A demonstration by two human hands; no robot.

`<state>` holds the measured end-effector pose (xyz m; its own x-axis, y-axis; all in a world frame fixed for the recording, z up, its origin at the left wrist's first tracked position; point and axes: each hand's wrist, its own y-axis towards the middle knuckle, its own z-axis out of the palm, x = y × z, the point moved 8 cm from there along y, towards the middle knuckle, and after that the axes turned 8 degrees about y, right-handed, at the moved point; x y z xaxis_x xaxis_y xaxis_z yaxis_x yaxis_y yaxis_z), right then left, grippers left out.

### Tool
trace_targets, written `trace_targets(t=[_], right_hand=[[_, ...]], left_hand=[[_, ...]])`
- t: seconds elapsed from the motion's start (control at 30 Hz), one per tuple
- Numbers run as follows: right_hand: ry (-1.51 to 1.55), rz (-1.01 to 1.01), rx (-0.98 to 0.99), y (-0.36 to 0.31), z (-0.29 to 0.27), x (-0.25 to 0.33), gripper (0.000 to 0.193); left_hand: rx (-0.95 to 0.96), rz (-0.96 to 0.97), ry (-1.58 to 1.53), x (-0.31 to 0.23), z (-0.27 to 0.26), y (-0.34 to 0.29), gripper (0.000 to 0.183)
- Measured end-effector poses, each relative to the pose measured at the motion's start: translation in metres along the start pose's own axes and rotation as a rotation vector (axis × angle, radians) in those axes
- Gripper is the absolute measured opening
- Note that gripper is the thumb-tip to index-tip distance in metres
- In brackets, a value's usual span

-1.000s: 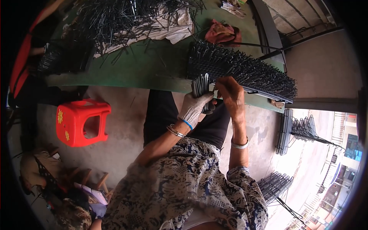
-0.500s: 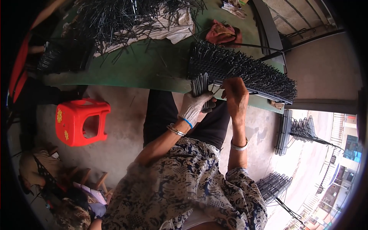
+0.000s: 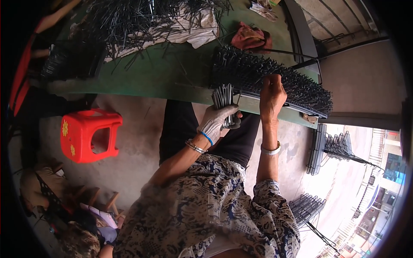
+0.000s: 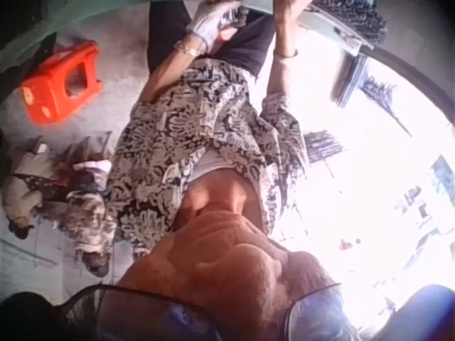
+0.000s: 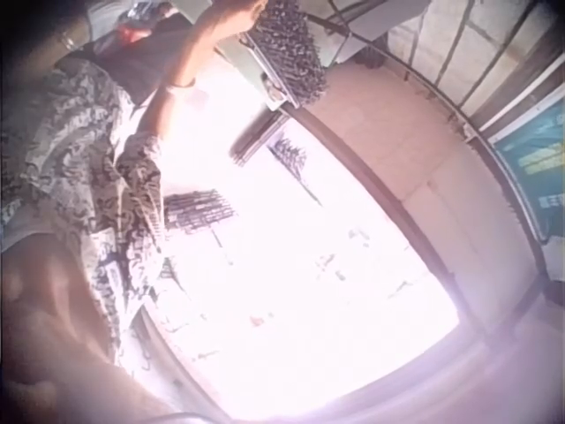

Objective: The recorder picks up bundles of thin wire filaments and inserts them into an assembly jig to create artificial Christmas tree branches.

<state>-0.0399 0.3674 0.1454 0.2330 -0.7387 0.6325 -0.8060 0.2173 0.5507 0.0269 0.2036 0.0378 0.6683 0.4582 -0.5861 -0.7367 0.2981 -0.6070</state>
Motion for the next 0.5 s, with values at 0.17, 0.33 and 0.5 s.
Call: trace_targets(t=[0.17, 0.33, 0.5], right_hand=[[-0.130, 0.026, 0.077, 0.002, 0.012, 0.006, 0.003], [-0.179, -0.006, 0.117, 0.004, 0.005, 0.017, 0.009], [0.412, 0.441, 0.500, -0.030, 0.012, 0.016, 0.010]], left_hand=[[0.012, 0.010, -0.003, -0.001, 0.003, -0.002, 0.019], [0.005, 0.024, 0.052, -0.002, 0.004, -0.002, 0.018], [0.030, 0.072, 0.058, -0.002, 0.006, 0.000, 0.017]])
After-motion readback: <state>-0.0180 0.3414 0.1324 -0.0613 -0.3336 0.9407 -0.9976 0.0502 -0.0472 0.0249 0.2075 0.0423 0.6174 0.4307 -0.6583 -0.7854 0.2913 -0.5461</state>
